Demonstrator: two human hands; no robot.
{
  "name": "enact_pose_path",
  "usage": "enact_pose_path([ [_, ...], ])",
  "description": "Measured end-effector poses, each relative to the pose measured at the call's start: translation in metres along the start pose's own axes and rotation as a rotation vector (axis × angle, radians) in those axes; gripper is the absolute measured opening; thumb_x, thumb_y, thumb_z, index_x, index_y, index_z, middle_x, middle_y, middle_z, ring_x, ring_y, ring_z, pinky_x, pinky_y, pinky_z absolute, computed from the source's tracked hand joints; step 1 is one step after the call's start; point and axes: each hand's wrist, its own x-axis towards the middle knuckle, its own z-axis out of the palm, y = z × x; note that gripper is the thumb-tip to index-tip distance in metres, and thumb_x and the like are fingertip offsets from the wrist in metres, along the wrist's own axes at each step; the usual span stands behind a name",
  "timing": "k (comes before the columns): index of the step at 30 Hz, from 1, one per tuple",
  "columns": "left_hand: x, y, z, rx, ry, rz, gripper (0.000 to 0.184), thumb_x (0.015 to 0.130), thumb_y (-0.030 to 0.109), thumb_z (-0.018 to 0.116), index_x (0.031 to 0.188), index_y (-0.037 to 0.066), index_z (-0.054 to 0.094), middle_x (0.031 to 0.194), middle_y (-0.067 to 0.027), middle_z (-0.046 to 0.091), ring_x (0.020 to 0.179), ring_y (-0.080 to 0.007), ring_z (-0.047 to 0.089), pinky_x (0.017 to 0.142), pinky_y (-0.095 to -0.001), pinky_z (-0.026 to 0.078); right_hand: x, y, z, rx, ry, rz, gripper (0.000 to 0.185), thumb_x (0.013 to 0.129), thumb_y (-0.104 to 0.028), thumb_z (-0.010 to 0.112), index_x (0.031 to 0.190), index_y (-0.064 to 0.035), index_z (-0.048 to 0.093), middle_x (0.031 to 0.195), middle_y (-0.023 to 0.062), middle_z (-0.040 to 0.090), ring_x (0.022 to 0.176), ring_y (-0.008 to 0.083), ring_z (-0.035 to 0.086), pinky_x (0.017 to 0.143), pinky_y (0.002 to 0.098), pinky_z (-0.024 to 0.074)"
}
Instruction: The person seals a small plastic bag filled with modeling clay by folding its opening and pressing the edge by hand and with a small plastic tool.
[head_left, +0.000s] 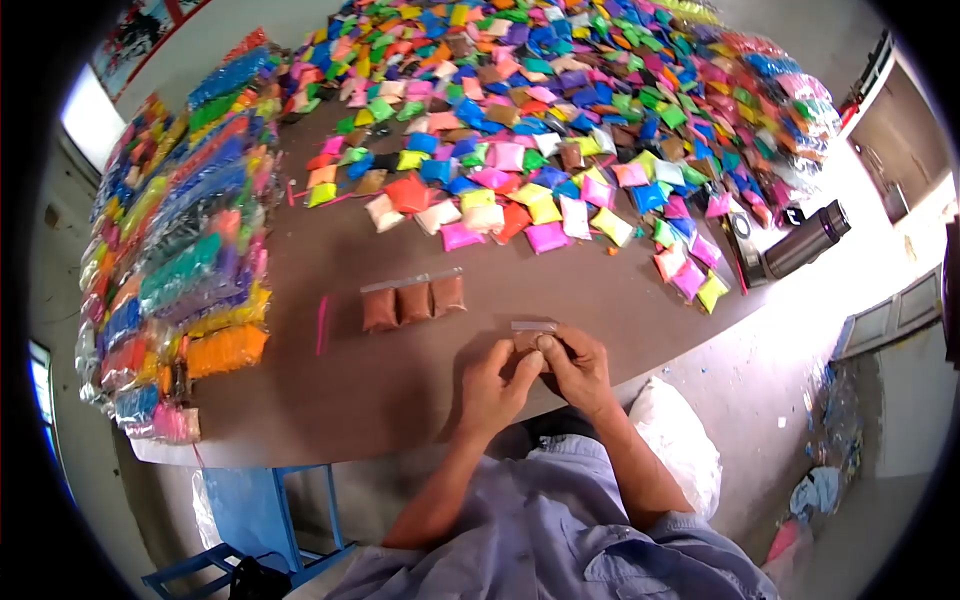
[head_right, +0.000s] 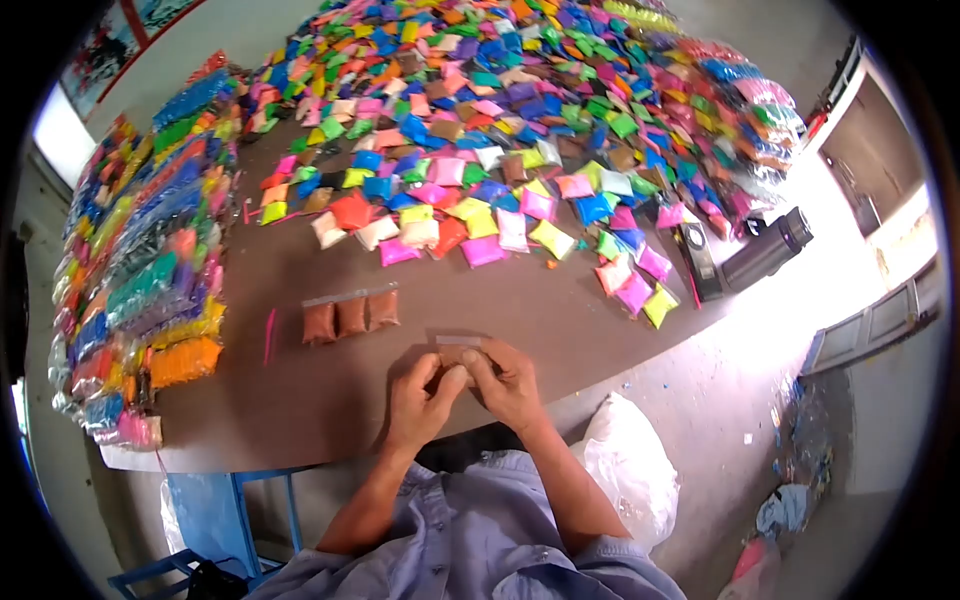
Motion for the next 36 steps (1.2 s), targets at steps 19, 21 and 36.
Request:
enact_pose_path([
  [19, -0.002, -0.009, 0.002, -0.076, -0.063, -0.046, 0.012, 0.1, 0.006, 0.068, 0.106, -0.004, 0.066, 0.091, -0.0002, 0.07, 0.083, -0.0045, 0.059, 0.073, -0.023, 0.05, 0.006, -0.022, -0.009, -0.079, -0.046, -0.094, 0.019, 0.098, -0.009, 0.07, 0.115, 0.0003, 0.072, 0.083, 0.0035, 0.058, 0.074, 0.0123, 0.054, 0.068, 0.0301, 0.0454],
  [21, -0.004, -0.018, -0.001, -0.071, -0.076, -0.081, 0.012, 0.101, 0.003, 0.065, 0.11, -0.004, 0.066, 0.096, -0.0023, 0.071, 0.087, -0.0059, 0.061, 0.076, -0.0237, 0.051, 0.006, -0.021, -0.007, -0.076, -0.039, -0.112, 0.021, 0.098, -0.009, 0.069, 0.117, 0.0001, 0.072, 0.083, 0.0038, 0.058, 0.073, 0.0127, 0.053, 0.067, 0.0301, 0.0452],
  [36, 0.001, -0.005, 0.0, -0.127, -0.069, -0.13, 0.011, 0.101, 0.006, 0.066, 0.109, -0.001, 0.067, 0.091, -0.0005, 0.068, 0.085, -0.0061, 0.059, 0.076, -0.025, 0.05, 0.006, -0.018, -0.014, -0.127, -0.034, -0.116, 0.029, 0.093, -0.004, 0.073, 0.122, -0.0036, 0.073, 0.083, 0.0076, 0.057, 0.07, 0.0177, 0.056, 0.063, 0.0326, 0.0467],
])
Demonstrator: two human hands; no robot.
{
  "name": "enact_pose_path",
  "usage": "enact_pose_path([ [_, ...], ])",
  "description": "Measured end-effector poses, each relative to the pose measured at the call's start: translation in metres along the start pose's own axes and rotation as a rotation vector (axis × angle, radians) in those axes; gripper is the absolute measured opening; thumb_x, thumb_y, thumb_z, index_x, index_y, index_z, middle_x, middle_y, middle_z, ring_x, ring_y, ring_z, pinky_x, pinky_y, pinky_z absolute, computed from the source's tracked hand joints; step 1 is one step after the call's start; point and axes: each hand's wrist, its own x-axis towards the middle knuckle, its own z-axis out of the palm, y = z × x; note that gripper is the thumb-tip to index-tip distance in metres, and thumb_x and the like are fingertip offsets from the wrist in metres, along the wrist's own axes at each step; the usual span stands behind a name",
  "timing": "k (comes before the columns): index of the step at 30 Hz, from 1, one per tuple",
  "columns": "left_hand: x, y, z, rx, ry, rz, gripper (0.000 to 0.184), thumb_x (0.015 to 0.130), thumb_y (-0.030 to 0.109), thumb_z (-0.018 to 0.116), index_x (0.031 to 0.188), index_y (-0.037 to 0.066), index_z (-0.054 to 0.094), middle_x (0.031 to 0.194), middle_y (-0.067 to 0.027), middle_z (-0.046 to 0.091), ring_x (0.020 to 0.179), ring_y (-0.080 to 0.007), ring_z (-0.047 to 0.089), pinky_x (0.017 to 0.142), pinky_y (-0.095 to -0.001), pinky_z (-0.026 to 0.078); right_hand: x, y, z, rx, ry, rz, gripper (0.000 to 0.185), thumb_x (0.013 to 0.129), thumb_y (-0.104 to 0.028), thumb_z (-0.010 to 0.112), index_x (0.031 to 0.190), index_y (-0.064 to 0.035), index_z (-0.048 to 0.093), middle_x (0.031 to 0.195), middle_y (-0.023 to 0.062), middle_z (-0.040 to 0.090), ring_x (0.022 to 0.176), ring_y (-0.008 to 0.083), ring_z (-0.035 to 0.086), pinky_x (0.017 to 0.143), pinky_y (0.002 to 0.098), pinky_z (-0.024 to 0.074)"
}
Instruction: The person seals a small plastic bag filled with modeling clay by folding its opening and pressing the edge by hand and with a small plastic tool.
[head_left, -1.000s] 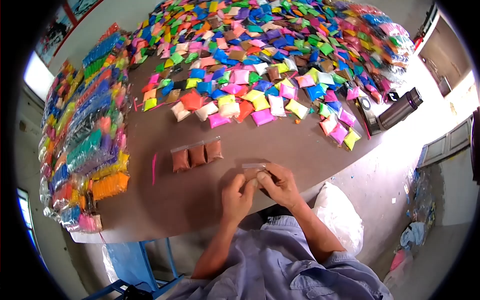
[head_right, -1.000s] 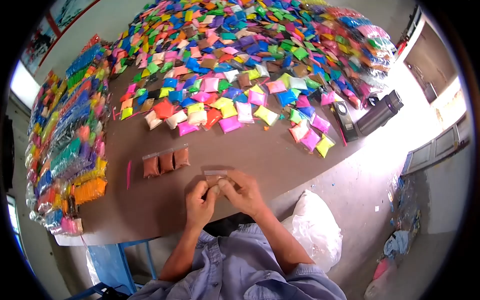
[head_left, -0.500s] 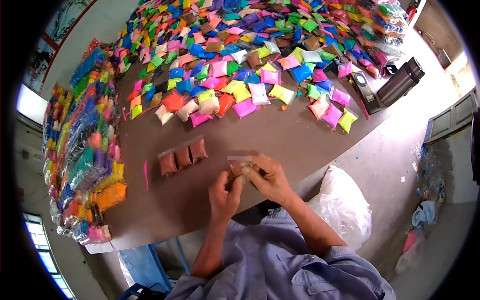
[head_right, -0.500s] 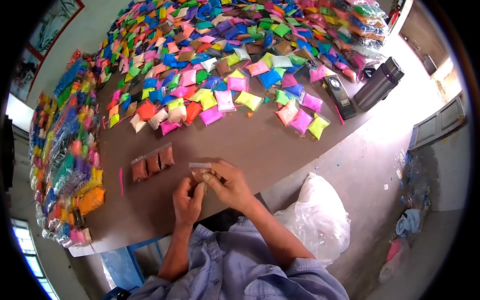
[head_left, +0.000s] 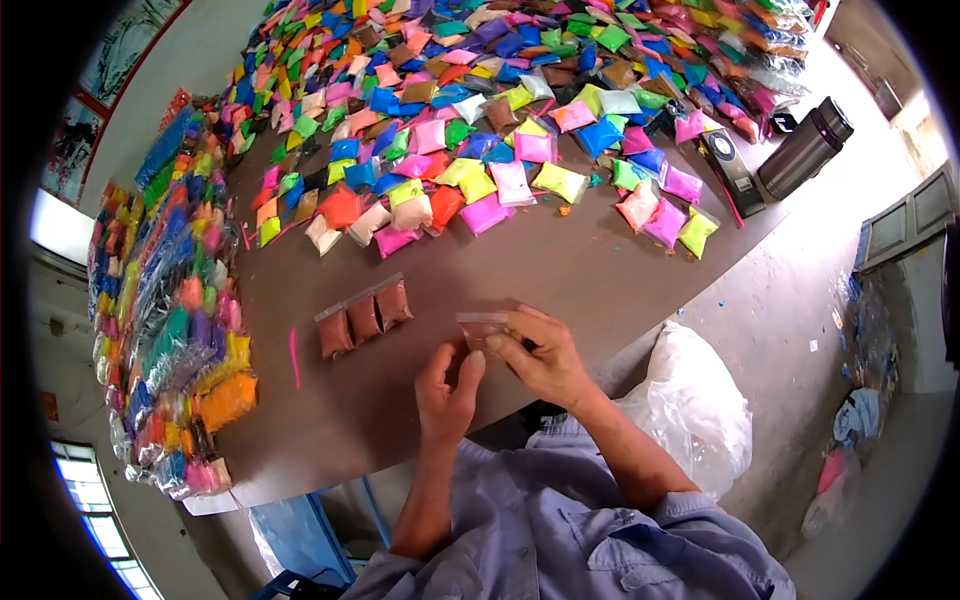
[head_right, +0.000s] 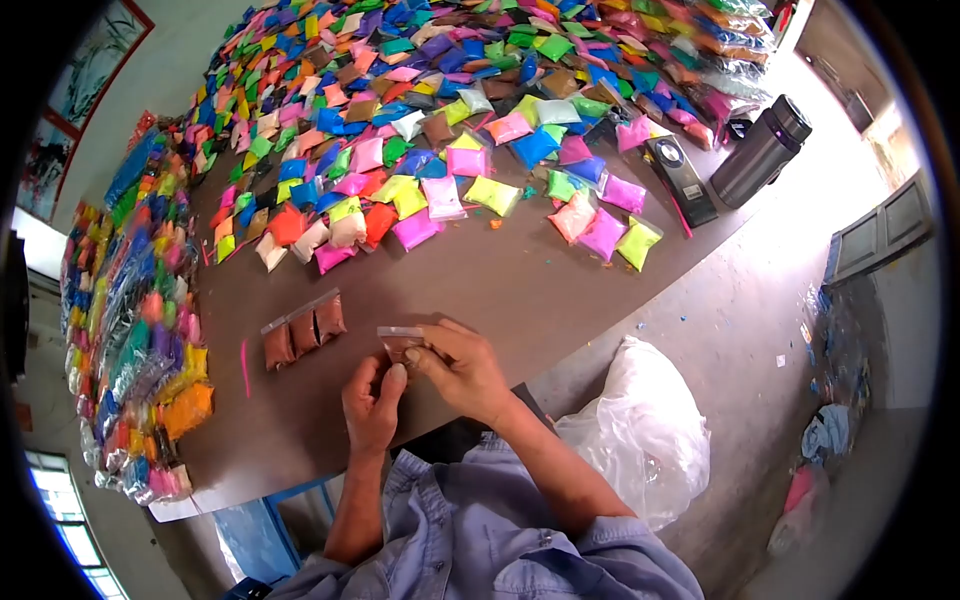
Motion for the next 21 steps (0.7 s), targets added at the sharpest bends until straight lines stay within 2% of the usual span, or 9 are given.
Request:
enact_pose_path([
  [2, -0.001, -0.003, -0.001, 0.0, 0.009, -0.009, 0.012, 0.102, 0.008, 0.066, 0.109, -0.001, 0.067, 0.091, -0.0005, 0.068, 0.086, -0.0063, 0.059, 0.077, -0.0253, 0.05, 0.002, -0.01, 0.001, 0.116, -0.005, -0.003, 0.026, 0.094, -0.003, 0.071, 0.119, -0.0034, 0.074, 0.082, 0.0068, 0.056, 0.069, 0.0176, 0.054, 0.063, 0.0331, 0.0464],
  [5, -0.001, -0.019, -0.002, 0.066, 0.063, 0.044, 0.01, 0.101, 0.006, 0.067, 0.106, -0.002, 0.066, 0.092, -0.0017, 0.069, 0.085, -0.0072, 0.06, 0.078, -0.0259, 0.051, 0.003, -0.014, -0.001, 0.056, -0.024, -0.023, 0.022, 0.094, -0.003, 0.071, 0.116, -0.003, 0.074, 0.08, 0.0066, 0.055, 0.068, 0.0168, 0.053, 0.062, 0.0331, 0.0453],
  [7, -0.002, -0.031, -0.003, 0.223, 0.119, 0.148, 0.011, 0.105, 0.004, 0.061, 0.11, -0.003, 0.067, 0.096, -0.0022, 0.07, 0.086, -0.006, 0.059, 0.077, -0.025, 0.05, 0.002, -0.013, 0.0, 0.038, -0.024, -0.005, 0.022, 0.094, -0.004, 0.07, 0.115, -0.003, 0.074, 0.08, 0.0066, 0.055, 0.068, 0.0167, 0.053, 0.062, 0.033, 0.0447],
  [10, -0.003, -0.033, -0.005, 0.256, 0.11, 0.098, 0.012, 0.104, 0.005, 0.061, 0.11, -0.003, 0.068, 0.096, -0.0023, 0.07, 0.086, -0.0062, 0.059, 0.076, -0.0243, 0.05, 0.002, -0.011, 0.001, 0.04, -0.026, 0.03, 0.022, 0.093, -0.005, 0.07, 0.115, -0.003, 0.074, 0.079, 0.0066, 0.054, 0.068, 0.0169, 0.052, 0.062, 0.0332, 0.0437],
  [13, -0.003, -0.012, 0.0, 0.086, 0.073, 0.087, 0.009, 0.101, 0.005, 0.067, 0.103, -0.003, 0.066, 0.092, -0.0016, 0.069, 0.085, -0.0064, 0.06, 0.077, -0.0248, 0.05, 0.001, -0.008, -0.003, 0.043, -0.039, 0.034, 0.023, 0.094, -0.005, 0.069, 0.116, -0.0028, 0.074, 0.079, 0.0072, 0.055, 0.069, 0.018, 0.053, 0.063, 0.0339, 0.0445],
  [15, -0.001, -0.002, 0.003, 0.012, 0.069, 0.065, 0.011, 0.102, 0.007, 0.067, 0.105, -0.003, 0.067, 0.093, -0.0006, 0.069, 0.085, -0.0059, 0.059, 0.076, -0.0236, 0.049, 0.0, -0.007, -0.003, 0.029, -0.048, 0.023, 0.023, 0.094, -0.004, 0.069, 0.116, -0.0024, 0.073, 0.08, 0.0079, 0.056, 0.07, 0.0189, 0.055, 0.064, 0.0345, 0.0457],
  [16, -0.001, 0.0, 0.003, -0.061, 0.068, 0.044, 0.013, 0.102, 0.009, 0.066, 0.107, -0.003, 0.068, 0.094, 0.0004, 0.069, 0.084, -0.0054, 0.058, 0.075, -0.0224, 0.048, 0.0, -0.007, -0.001, 0.068, -0.055, 0.015, 0.023, 0.095, -0.004, 0.069, 0.117, -0.0026, 0.074, 0.081, 0.0068, 0.057, 0.07, 0.0158, 0.055, 0.063, 0.0322, 0.0445],
  [17, 0.0, -0.001, 0.003, -0.062, 0.065, 0.045, 0.013, 0.102, 0.009, 0.066, 0.107, -0.003, 0.068, 0.094, 0.0004, 0.069, 0.084, -0.0054, 0.058, 0.075, -0.0224, 0.048, 0.0, -0.007, 0.0, 0.106, -0.064, 0.006, 0.023, 0.095, -0.004, 0.069, 0.117, -0.0027, 0.075, 0.083, 0.0058, 0.059, 0.07, 0.0126, 0.054, 0.062, 0.0299, 0.0433],
  [21, 0.0, -0.006, -0.001, -0.02, 0.065, 0.038, 0.016, 0.103, 0.01, 0.065, 0.111, -0.002, 0.069, 0.095, 0.0017, 0.068, 0.084, -0.0052, 0.057, 0.075, -0.0215, 0.047, 0.001, -0.005, 0.0, 0.077, -0.074, -0.038, 0.024, 0.095, -0.003, 0.069, 0.118, -0.0025, 0.074, 0.086, 0.0063, 0.061, 0.072, 0.0131, 0.057, 0.063, 0.0295, 0.0446],
])
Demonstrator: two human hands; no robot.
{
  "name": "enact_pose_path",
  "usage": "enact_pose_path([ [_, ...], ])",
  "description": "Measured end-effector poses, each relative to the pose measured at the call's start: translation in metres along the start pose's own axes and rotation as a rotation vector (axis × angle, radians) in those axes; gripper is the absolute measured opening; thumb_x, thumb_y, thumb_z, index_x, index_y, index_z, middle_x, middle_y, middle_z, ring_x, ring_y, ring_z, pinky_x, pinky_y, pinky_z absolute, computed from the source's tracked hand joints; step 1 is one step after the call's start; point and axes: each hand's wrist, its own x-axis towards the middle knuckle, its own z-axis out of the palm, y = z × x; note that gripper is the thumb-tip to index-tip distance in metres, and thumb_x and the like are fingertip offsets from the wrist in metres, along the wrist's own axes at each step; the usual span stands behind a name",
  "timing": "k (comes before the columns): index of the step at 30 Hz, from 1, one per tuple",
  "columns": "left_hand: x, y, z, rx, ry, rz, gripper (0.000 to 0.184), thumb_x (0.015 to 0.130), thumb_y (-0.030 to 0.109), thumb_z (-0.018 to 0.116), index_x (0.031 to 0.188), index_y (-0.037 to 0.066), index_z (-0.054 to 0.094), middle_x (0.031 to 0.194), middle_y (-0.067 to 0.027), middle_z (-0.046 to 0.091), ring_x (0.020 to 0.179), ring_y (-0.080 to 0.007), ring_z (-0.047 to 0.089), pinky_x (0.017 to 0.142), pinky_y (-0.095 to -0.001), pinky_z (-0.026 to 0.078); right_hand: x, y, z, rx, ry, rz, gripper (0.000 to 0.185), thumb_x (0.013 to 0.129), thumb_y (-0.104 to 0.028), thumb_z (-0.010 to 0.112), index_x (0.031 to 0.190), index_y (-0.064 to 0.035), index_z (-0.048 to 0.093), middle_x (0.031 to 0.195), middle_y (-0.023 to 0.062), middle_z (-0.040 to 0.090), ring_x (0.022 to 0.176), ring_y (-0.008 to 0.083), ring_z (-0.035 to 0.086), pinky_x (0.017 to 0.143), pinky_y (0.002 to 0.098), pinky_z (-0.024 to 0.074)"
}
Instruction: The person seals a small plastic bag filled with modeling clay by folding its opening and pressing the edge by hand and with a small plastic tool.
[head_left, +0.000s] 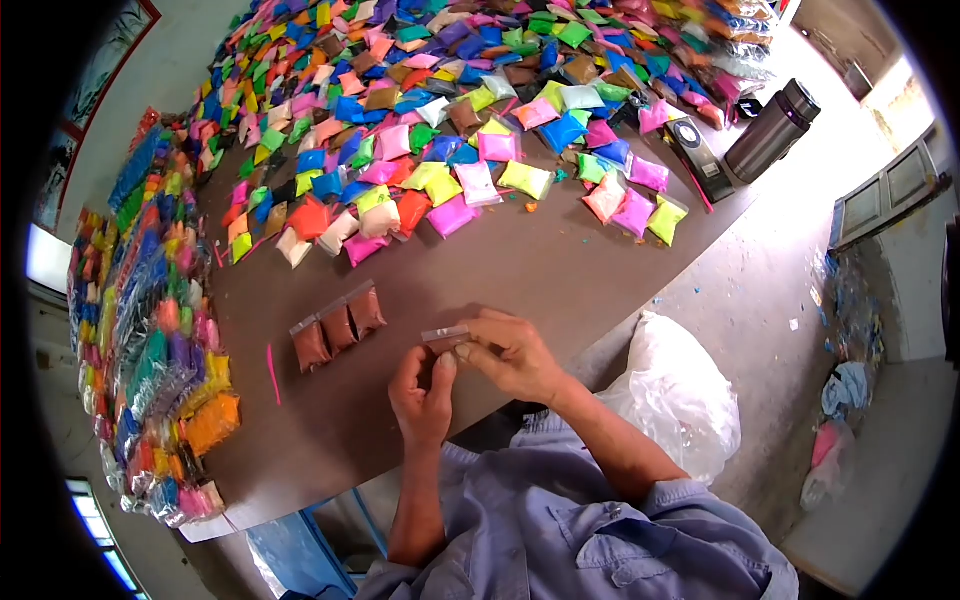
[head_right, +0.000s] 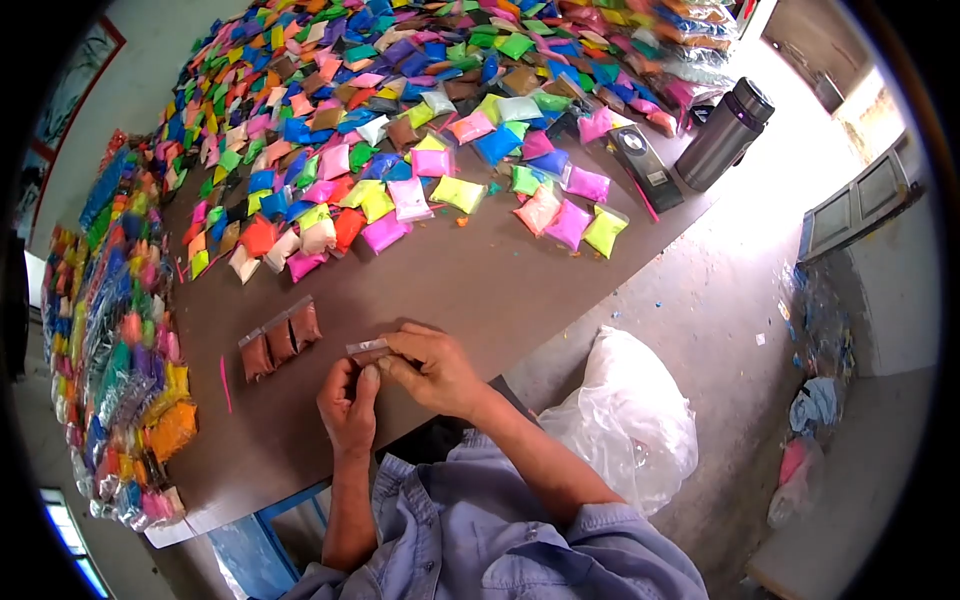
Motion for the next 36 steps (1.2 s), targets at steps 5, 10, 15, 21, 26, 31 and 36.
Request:
enact_pose_path([
  [5, -0.001, -0.007, -0.002, 0.07, 0.035, 0.047, 0.013, 0.101, 0.008, 0.067, 0.11, -0.002, 0.07, 0.094, 0.0012, 0.068, 0.084, -0.0052, 0.058, 0.076, -0.0228, 0.048, 0.001, -0.006, -0.001, -0.041, -0.052, 0.012, 0.025, 0.095, -0.003, 0.066, 0.119, -0.0011, 0.072, 0.089, 0.0102, 0.061, 0.075, 0.0237, 0.062, 0.067, 0.0364, 0.0499],
  [10, -0.002, 0.001, -0.006, 0.127, 0.0, 0.067, 0.014, 0.1, 0.008, 0.068, 0.109, -0.003, 0.069, 0.096, 0.0, 0.069, 0.088, -0.0053, 0.06, 0.077, -0.0234, 0.05, -0.001, 0.0, 0.002, 0.012, -0.03, 0.038, 0.024, 0.094, -0.003, 0.066, 0.117, 0.0004, 0.071, 0.087, 0.011, 0.059, 0.074, 0.024, 0.062, 0.066, 0.0366, 0.0499],
  [15, 0.0, 0.004, -0.003, -0.063, -0.005, -0.043, 0.014, 0.1, 0.008, 0.068, 0.109, -0.003, 0.07, 0.098, -0.0001, 0.07, 0.087, -0.0054, 0.059, 0.077, -0.0234, 0.05, -0.001, -0.003, 0.001, -0.054, -0.062, 0.039, 0.024, 0.094, 0.0, 0.065, 0.117, 0.0013, 0.072, 0.089, 0.0128, 0.062, 0.075, 0.0259, 0.064, 0.067, 0.0366, 0.0512],
  [21, -0.004, -0.018, -0.007, -0.025, 0.057, 0.051, 0.012, 0.099, 0.007, 0.069, 0.109, -0.001, 0.07, 0.096, -0.0009, 0.07, 0.084, -0.0059, 0.06, 0.075, -0.0233, 0.05, -0.003, 0.007, 0.005, -0.1, -0.037, -0.054, 0.025, 0.092, 0.0, 0.066, 0.117, 0.0011, 0.072, 0.09, 0.0129, 0.063, 0.075, 0.0262, 0.065, 0.067, 0.0372, 0.0517],
  [26, -0.003, -0.017, -0.007, 0.065, 0.12, 0.165, 0.011, 0.099, 0.006, 0.069, 0.108, 0.0, 0.07, 0.092, -0.0017, 0.07, 0.081, -0.0065, 0.06, 0.072, -0.0237, 0.05, 0.002, -0.008, 0.005, -0.062, -0.071, 0.065, 0.028, 0.09, -0.004, 0.067, 0.116, -0.0002, 0.073, 0.089, 0.0119, 0.064, 0.074, 0.0248, 0.064, 0.066, 0.0355, 0.0512],
  [31, -0.003, 0.005, 0.001, -0.069, 0.075, -0.061, 0.015, 0.103, 0.008, 0.063, 0.111, -0.001, 0.072, 0.094, 0.0012, 0.068, 0.082, -0.0043, 0.056, 0.072, -0.0224, 0.046, -0.001, 0.002, 0.003, -0.085, -0.064, 0.036, 0.027, 0.09, -0.002, 0.066, 0.116, -0.0001, 0.074, 0.087, 0.0124, 0.064, 0.075, 0.0254, 0.063, 0.067, 0.0368, 0.051],
  [36, -0.002, -0.003, -0.002, -0.046, 0.092, 0.011, 0.015, 0.104, 0.01, 0.063, 0.107, -0.001, 0.073, 0.091, 0.0018, 0.068, 0.08, -0.0044, 0.056, 0.07, -0.0228, 0.046, -0.001, 0.002, 0.006, -0.111, -0.066, 0.014, 0.024, 0.092, -0.002, 0.066, 0.115, 0.0001, 0.073, 0.087, 0.0135, 0.064, 0.075, 0.0274, 0.063, 0.067, 0.0389, 0.051],
])
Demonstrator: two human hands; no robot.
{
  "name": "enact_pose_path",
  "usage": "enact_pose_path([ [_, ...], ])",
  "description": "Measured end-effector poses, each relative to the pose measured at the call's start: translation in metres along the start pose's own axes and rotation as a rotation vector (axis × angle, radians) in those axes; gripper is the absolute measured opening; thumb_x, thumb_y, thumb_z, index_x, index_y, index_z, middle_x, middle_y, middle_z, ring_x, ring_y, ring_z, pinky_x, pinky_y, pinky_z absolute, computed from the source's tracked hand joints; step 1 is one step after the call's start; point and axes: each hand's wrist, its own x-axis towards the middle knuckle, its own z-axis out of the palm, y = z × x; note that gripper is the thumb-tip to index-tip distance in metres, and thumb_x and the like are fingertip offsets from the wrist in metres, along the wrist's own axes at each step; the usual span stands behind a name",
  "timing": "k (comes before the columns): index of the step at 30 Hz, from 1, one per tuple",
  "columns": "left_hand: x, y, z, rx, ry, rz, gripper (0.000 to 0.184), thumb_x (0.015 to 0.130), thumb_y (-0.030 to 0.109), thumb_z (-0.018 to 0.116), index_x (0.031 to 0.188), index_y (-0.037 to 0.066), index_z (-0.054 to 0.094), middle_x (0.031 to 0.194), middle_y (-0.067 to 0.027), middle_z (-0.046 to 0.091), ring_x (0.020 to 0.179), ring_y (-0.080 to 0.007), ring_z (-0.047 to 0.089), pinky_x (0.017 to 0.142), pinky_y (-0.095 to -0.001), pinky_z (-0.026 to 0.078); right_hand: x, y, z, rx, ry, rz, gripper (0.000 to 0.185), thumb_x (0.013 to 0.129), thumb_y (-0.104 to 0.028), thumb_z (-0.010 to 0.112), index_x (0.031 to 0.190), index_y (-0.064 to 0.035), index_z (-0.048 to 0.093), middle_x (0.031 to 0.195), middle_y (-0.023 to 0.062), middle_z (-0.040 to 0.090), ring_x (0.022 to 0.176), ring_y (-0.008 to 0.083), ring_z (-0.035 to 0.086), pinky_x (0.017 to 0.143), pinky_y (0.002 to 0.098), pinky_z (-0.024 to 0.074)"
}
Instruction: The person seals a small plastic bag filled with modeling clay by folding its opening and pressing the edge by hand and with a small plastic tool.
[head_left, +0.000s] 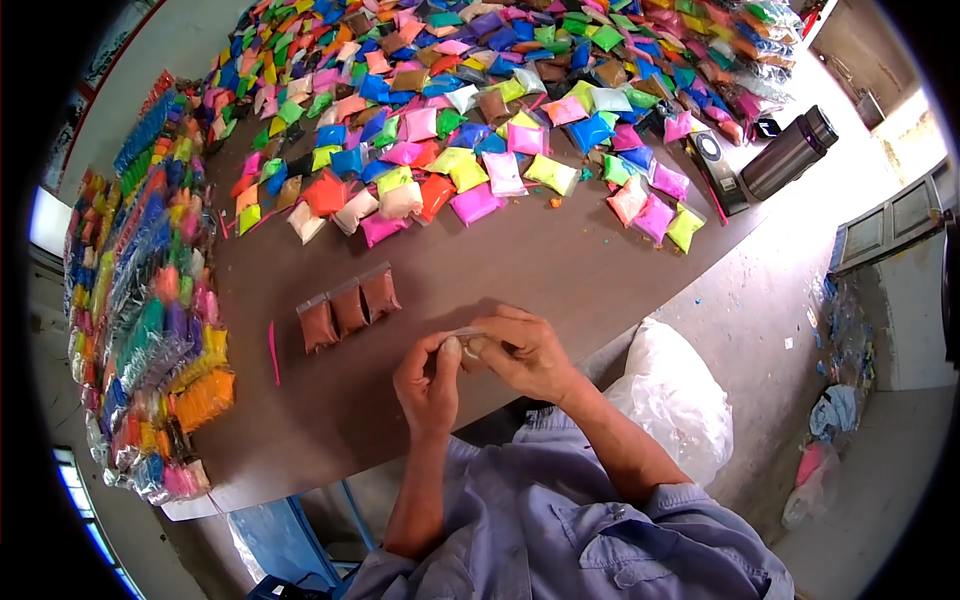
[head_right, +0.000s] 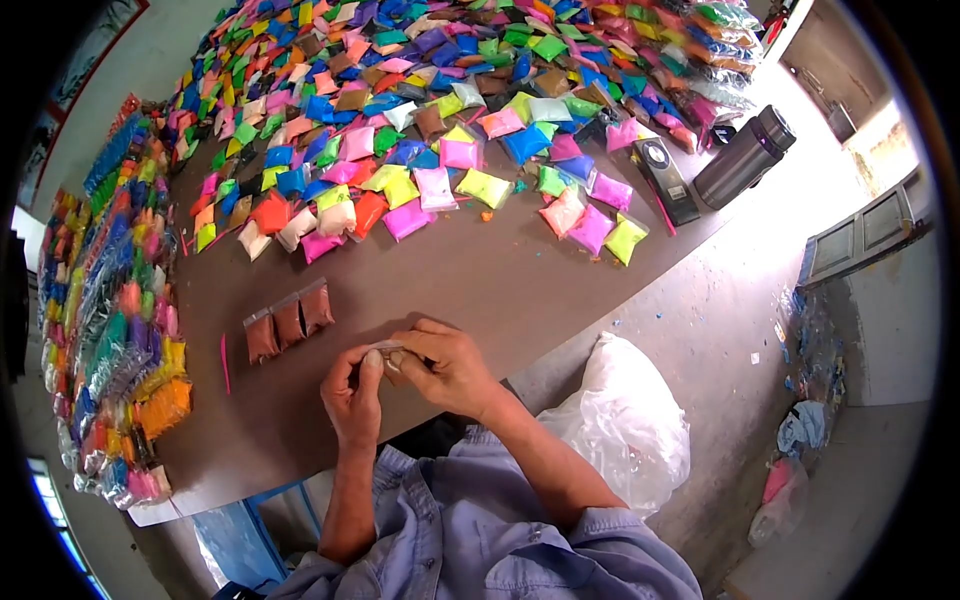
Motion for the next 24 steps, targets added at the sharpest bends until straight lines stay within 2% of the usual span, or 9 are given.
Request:
enact_pose_path([
  [2, 0.0, -0.007, -0.002, 0.046, 0.008, 0.039, 0.015, 0.104, 0.01, 0.064, 0.106, -0.001, 0.073, 0.091, 0.0018, 0.068, 0.08, -0.0045, 0.056, 0.07, -0.0232, 0.046, -0.001, 0.003, 0.002, -0.017, 0.021, -0.021, 0.022, 0.093, -0.003, 0.066, 0.114, 0.0001, 0.074, 0.086, 0.0137, 0.063, 0.074, 0.0286, 0.063, 0.067, 0.0393, 0.0511],
  [4, 0.0, -0.01, -0.003, 0.225, 0.059, 0.152, 0.01, 0.102, 0.007, 0.067, 0.105, -0.001, 0.072, 0.092, -0.0002, 0.071, 0.085, -0.007, 0.062, 0.075, -0.0253, 0.052, 0.002, -0.009, 0.0, -0.012, 0.02, -0.002, 0.022, 0.093, -0.003, 0.066, 0.114, 0.0001, 0.074, 0.085, 0.0136, 0.064, 0.074, 0.0279, 0.063, 0.067, 0.0389, 0.0511],
  [8, 0.0, -0.002, 0.004, 0.26, 0.082, 0.155, 0.011, 0.102, 0.008, 0.067, 0.106, -0.001, 0.072, 0.091, -0.0013, 0.072, 0.085, -0.0073, 0.062, 0.075, -0.0255, 0.052, 0.002, -0.007, 0.001, 0.061, 0.019, 0.081, 0.021, 0.094, -0.003, 0.065, 0.114, 0.0002, 0.074, 0.085, 0.0134, 0.064, 0.075, 0.0252, 0.063, 0.067, 0.037, 0.0508],
  [11, 0.001, 0.003, 0.007, 0.069, 0.078, 0.006, 0.013, 0.101, 0.009, 0.068, 0.108, -0.001, 0.071, 0.085, -0.0011, 0.068, 0.079, -0.006, 0.059, 0.07, -0.0252, 0.05, 0.001, 0.004, -0.001, 0.076, 0.046, 0.03, 0.021, 0.095, -0.004, 0.065, 0.114, 0.0002, 0.074, 0.086, 0.013, 0.064, 0.076, 0.0234, 0.063, 0.068, 0.0355, 0.0504],
  [13, 0.0, 0.005, 0.004, 0.067, -0.053, -0.012, 0.011, 0.101, 0.009, 0.068, 0.105, -0.001, 0.069, 0.079, -0.0002, 0.062, 0.073, -0.0051, 0.053, 0.065, -0.0253, 0.047, 0.002, 0.0, -0.002, 0.083, 0.062, 0.041, 0.021, 0.095, -0.004, 0.065, 0.114, 0.0003, 0.073, 0.086, 0.0131, 0.064, 0.076, 0.0238, 0.062, 0.068, 0.0354, 0.0503],
  [19, 0.001, -0.003, 0.0, 0.207, -0.003, 0.121, 0.011, 0.102, 0.008, 0.065, 0.094, 0.0, 0.062, 0.075, -0.0003, 0.056, 0.07, -0.0051, 0.047, 0.063, -0.0246, 0.044, 0.002, -0.007, 0.001, 0.024, 0.073, 0.043, 0.023, 0.094, -0.006, 0.067, 0.116, 0.0003, 0.073, 0.085, 0.0137, 0.064, 0.075, 0.026, 0.063, 0.067, 0.0351, 0.0508],
  [21, 0.001, -0.008, 0.0, 0.211, 0.018, 0.132, 0.01, 0.102, 0.008, 0.065, 0.095, 0.0, 0.063, 0.074, -0.0004, 0.055, 0.07, -0.0056, 0.047, 0.063, -0.0248, 0.044, 0.001, -0.007, 0.002, -0.019, 0.054, 0.022, 0.024, 0.094, -0.006, 0.068, 0.116, 0.0003, 0.072, 0.085, 0.0138, 0.064, 0.074, 0.0266, 0.063, 0.067, 0.0351, 0.0511],
  [23, 0.0, -0.012, 0.0, 0.219, 0.053, 0.134, 0.009, 0.101, 0.007, 0.066, 0.096, 0.0, 0.064, 0.074, -0.0006, 0.054, 0.07, -0.006, 0.046, 0.063, -0.025, 0.044, 0.001, -0.006, 0.003, 0.025, 0.04, 0.128, 0.026, 0.093, -0.007, 0.069, 0.118, 0.0002, 0.072, 0.087, 0.0138, 0.065, 0.073, 0.0258, 0.064, 0.068, 0.0348, 0.0521],
  [24, 0.001, -0.013, 0.002, 0.189, 0.027, 0.093, 0.008, 0.1, 0.008, 0.068, 0.098, 0.0, 0.066, 0.077, -0.0012, 0.059, 0.071, -0.0064, 0.051, 0.065, -0.0255, 0.046, 0.001, -0.005, 0.003, 0.033, 0.019, 0.133, 0.026, 0.093, -0.007, 0.069, 0.118, 0.0002, 0.072, 0.087, 0.0138, 0.065, 0.073, 0.0258, 0.064, 0.068, 0.0348, 0.0521],
])
